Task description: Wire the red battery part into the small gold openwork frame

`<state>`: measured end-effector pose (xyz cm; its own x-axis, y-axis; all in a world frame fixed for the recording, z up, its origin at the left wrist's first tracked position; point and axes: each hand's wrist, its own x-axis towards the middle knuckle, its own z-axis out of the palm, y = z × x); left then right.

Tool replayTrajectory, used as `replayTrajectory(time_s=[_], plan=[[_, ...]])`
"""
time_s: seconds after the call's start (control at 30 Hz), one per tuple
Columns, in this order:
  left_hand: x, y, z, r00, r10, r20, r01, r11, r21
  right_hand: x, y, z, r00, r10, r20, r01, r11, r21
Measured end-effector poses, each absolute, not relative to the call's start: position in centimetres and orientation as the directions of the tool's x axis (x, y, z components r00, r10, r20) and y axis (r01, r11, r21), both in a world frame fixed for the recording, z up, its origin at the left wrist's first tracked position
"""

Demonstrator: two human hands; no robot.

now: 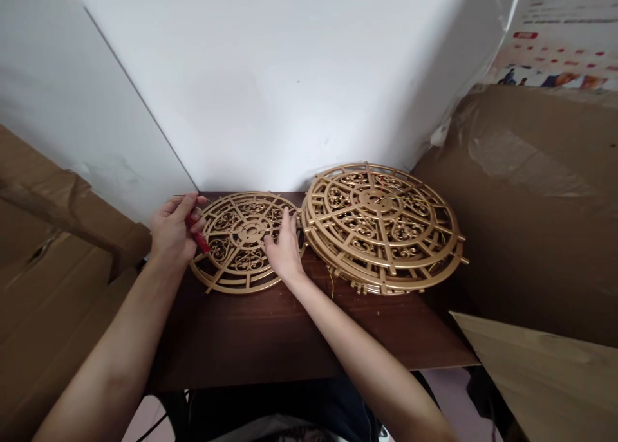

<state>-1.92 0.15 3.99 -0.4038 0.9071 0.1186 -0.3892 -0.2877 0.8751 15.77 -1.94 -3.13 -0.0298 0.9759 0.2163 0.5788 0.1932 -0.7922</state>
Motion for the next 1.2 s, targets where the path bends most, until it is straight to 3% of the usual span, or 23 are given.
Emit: replayTrajectory(time_s=[0.13, 0.33, 0.5, 0.63, 0.8, 0.9, 1.0, 1.1, 1.2], plan=[[-2.0, 0.1, 4.0, -0.407, 0.906, 0.115, -0.390, -0.286, 0.875, 16.0, -2.8, -1.5, -0.034, 0.978, 0.205, 0.634, 0.180, -0.752], [-1.9, -0.1, 4.3, -0.346, 0.926, 0.152, -0.380, -0.286, 0.879, 15.9, -3.4, -1.2, -0.153, 0.932, 0.328, 0.643, 0.346, -0.683], [-1.1, -0.8, 4.6, -0.052, 0.990, 0.131, -0.416, -0.141, 0.898, 15.9, -3.7, -0.7, -0.226, 0.828, 0.514, 0.602, 0.533, -0.594], [-0.4, -1.6, 4.5, 0.147, 0.983, 0.112, -0.366, -0.051, 0.929, 16.3, -3.9, 0.1, -0.205, 0.803, 0.559, 0.697, 0.521, -0.493], [-0.2, -1.8, 4.5, 0.213, 0.972, 0.097, -0.374, -0.010, 0.928, 16.3, -4.4, 0.4, -0.254, 0.785, 0.565, 0.800, 0.499, -0.334], [-0.4, -1.8, 4.5, 0.225, 0.970, 0.088, -0.384, 0.005, 0.923, 15.9, -4.8, 0.5, -0.248, 0.772, 0.585, 0.721, 0.551, -0.421], [-0.4, -1.9, 4.3, 0.267, 0.962, 0.061, -0.338, 0.035, 0.940, 15.6, -4.9, 0.8, -0.187, 0.772, 0.607, 0.485, 0.610, -0.626], [-0.2, -2.0, 4.0, 0.309, 0.950, 0.036, -0.260, 0.048, 0.964, 15.5, -4.5, 0.8, -0.122, 0.832, 0.540, 0.232, 0.553, -0.800], [0.1, -2.0, 3.8, 0.334, 0.943, 0.012, -0.188, 0.054, 0.981, 15.4, -4.2, 0.7, -0.065, 0.881, 0.468, 0.109, 0.473, -0.874]])
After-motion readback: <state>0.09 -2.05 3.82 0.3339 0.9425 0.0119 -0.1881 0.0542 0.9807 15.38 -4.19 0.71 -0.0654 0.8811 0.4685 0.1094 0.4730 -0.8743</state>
